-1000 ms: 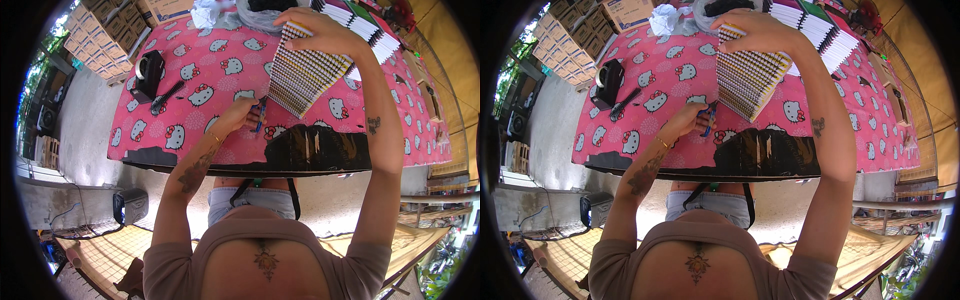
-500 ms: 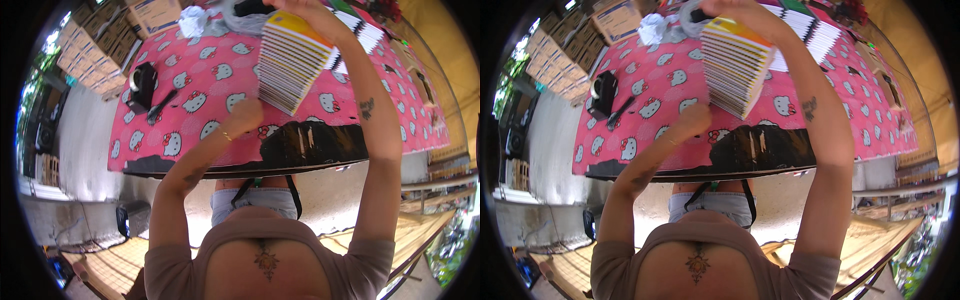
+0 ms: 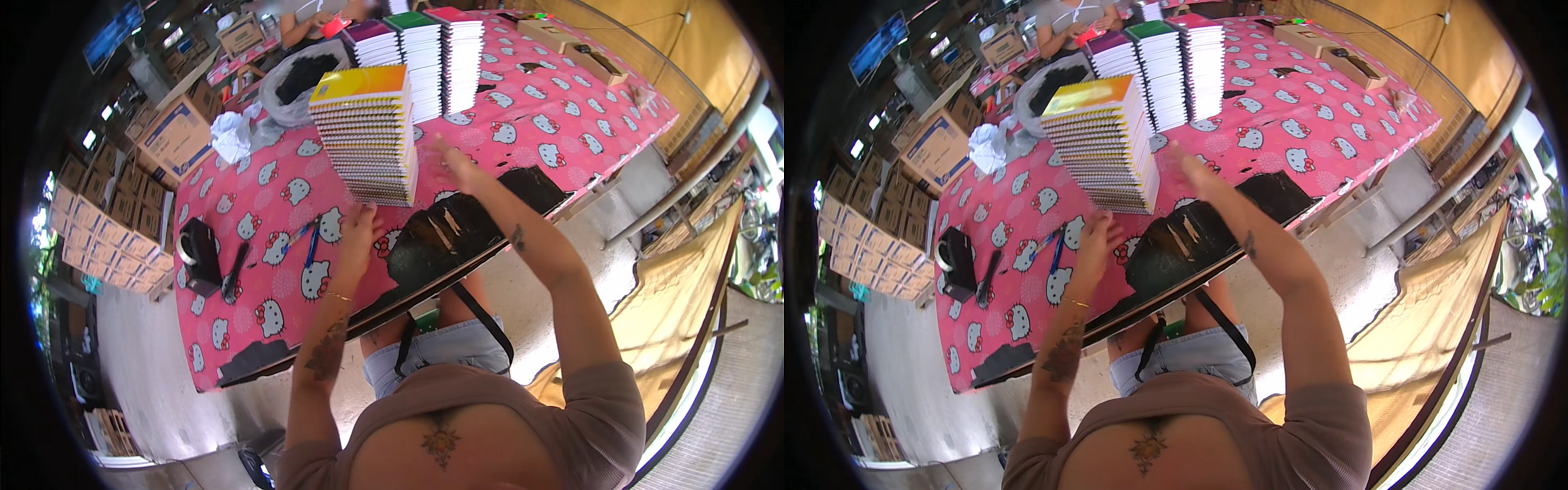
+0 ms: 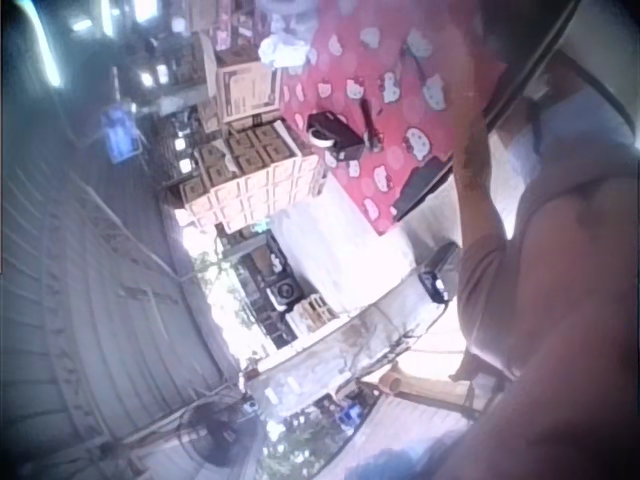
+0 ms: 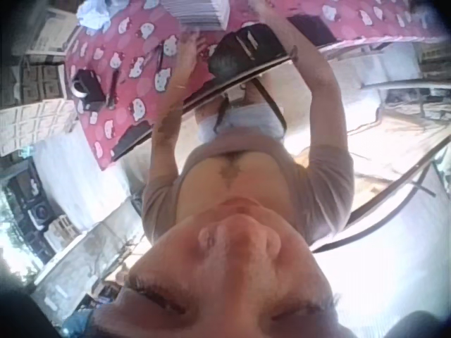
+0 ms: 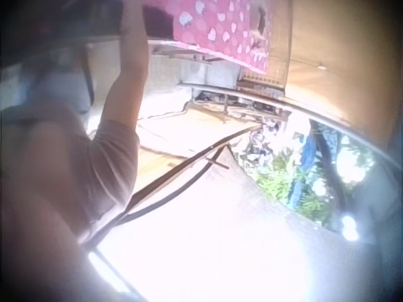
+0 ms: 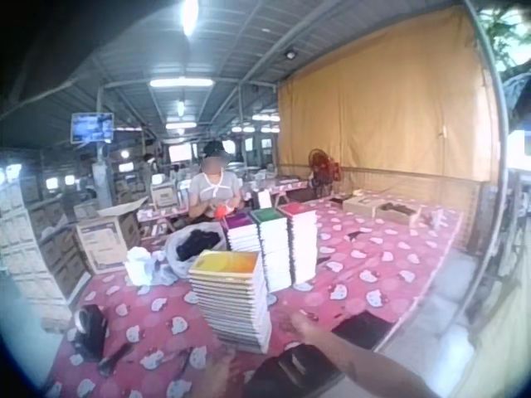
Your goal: The person cuts a spiral binding coil with scissors, inserts the coil into the holes of a notebook, and places multiple bound notebooks into a cardboard box.
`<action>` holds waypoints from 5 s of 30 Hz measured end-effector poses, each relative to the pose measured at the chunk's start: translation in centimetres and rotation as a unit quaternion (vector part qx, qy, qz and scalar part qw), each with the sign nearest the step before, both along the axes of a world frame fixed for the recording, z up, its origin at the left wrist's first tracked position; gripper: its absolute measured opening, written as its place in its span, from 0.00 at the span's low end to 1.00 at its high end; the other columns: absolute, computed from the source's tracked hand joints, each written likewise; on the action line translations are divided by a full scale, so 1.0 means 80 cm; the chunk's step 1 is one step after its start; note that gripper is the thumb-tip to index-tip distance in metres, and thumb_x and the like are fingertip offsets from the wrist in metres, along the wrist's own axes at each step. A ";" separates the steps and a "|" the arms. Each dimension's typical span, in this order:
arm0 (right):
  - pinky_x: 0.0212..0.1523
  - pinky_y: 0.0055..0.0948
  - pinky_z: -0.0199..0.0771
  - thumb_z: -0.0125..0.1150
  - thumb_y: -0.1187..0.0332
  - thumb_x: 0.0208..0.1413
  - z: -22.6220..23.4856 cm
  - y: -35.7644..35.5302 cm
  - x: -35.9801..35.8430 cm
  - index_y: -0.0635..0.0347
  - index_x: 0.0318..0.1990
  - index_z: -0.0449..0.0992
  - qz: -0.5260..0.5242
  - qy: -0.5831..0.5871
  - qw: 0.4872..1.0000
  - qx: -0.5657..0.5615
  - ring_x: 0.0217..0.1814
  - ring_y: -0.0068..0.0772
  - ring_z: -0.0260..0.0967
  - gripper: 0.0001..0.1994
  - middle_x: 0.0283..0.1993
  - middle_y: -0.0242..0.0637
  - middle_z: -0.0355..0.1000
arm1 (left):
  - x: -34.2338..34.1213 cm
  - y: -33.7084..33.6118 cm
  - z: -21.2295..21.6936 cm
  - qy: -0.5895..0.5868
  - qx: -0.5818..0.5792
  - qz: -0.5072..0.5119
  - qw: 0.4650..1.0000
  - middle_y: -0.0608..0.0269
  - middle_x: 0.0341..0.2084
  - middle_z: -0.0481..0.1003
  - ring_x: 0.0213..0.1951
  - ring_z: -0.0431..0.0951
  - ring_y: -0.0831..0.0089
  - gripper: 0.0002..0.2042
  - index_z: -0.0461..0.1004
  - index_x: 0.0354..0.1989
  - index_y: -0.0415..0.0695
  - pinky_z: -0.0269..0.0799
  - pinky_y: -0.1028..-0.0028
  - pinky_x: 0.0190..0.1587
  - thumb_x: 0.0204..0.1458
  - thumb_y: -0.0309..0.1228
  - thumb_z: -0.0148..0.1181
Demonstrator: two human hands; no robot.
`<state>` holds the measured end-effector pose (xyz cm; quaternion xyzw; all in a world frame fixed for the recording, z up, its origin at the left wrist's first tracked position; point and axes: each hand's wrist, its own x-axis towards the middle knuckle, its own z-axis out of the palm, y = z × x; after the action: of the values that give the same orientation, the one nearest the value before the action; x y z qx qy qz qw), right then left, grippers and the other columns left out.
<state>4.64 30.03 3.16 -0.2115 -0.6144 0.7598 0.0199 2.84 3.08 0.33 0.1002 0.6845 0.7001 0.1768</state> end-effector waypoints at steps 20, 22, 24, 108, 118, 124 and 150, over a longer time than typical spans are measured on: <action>0.55 0.48 0.67 0.44 0.52 0.63 -0.034 0.094 0.006 0.54 0.52 0.66 0.009 0.047 0.998 -0.045 0.58 0.39 0.63 0.19 0.51 0.35 0.65 | -0.010 0.156 0.030 -0.118 0.053 -0.068 0.989 0.62 0.48 0.70 0.49 0.72 0.68 0.28 0.56 0.60 0.47 0.67 0.62 0.55 0.52 0.27 0.62; 0.55 0.46 0.67 0.44 0.53 0.63 -0.029 0.112 0.017 0.54 0.49 0.67 -0.017 0.053 0.996 -0.076 0.56 0.38 0.63 0.17 0.48 0.33 0.64 | -0.018 0.176 0.016 -0.127 0.057 -0.076 0.987 0.62 0.48 0.69 0.49 0.73 0.68 0.27 0.57 0.59 0.48 0.68 0.62 0.56 0.52 0.25 0.61; 0.56 0.45 0.66 0.44 0.55 0.63 -0.029 0.141 0.039 0.54 0.48 0.67 -0.049 0.040 0.994 -0.090 0.56 0.37 0.62 0.15 0.47 0.33 0.64 | -0.014 0.212 0.022 -0.148 0.070 -0.089 0.982 0.61 0.47 0.70 0.49 0.73 0.68 0.24 0.58 0.57 0.49 0.68 0.60 0.56 0.53 0.23 0.58; 0.66 0.41 0.61 0.40 0.43 0.67 -0.064 0.457 -0.230 0.53 0.65 0.64 -0.084 0.096 0.966 -0.227 0.64 0.36 0.64 0.29 0.64 0.33 0.67 | -0.277 0.200 0.033 0.131 0.061 0.153 0.978 0.48 0.60 0.67 0.61 0.66 0.59 0.30 0.56 0.68 0.36 0.56 0.63 0.65 0.67 0.47 0.39; 0.57 0.42 0.69 0.40 0.51 0.69 -0.095 0.420 -0.164 0.65 0.62 0.64 -0.173 0.123 0.935 0.282 0.58 0.45 0.69 0.26 0.61 0.44 0.70 | -0.223 0.197 0.033 0.029 -0.091 0.443 0.891 0.43 0.49 0.76 0.54 0.74 0.48 0.36 0.72 0.56 0.38 0.68 0.58 0.54 0.64 0.60 0.32; 0.49 0.51 0.69 0.51 0.65 0.60 -0.091 0.421 -0.134 0.71 0.47 0.69 -0.208 0.099 0.817 0.529 0.51 0.59 0.68 0.15 0.48 0.56 0.69 | 0.005 0.077 0.014 0.246 -0.407 0.378 0.794 0.44 0.56 0.68 0.57 0.68 0.46 0.21 0.72 0.54 0.42 0.66 0.53 0.56 0.51 0.33 0.62; 0.55 0.36 0.69 0.60 0.72 0.56 -0.088 -0.186 -0.158 0.60 0.55 0.69 -0.062 0.183 0.915 0.353 0.55 0.40 0.65 0.19 0.52 0.41 0.67 | -0.100 -0.497 0.040 0.263 -0.364 0.363 0.816 0.35 0.52 0.67 0.57 0.67 0.43 0.43 0.54 0.66 0.34 0.66 0.55 0.56 0.47 0.44 0.71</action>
<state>-8.00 15.11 -3.86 -0.0858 -0.8140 0.5159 0.2527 -5.14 -36.71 3.55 -0.0469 0.8967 0.3597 -0.2535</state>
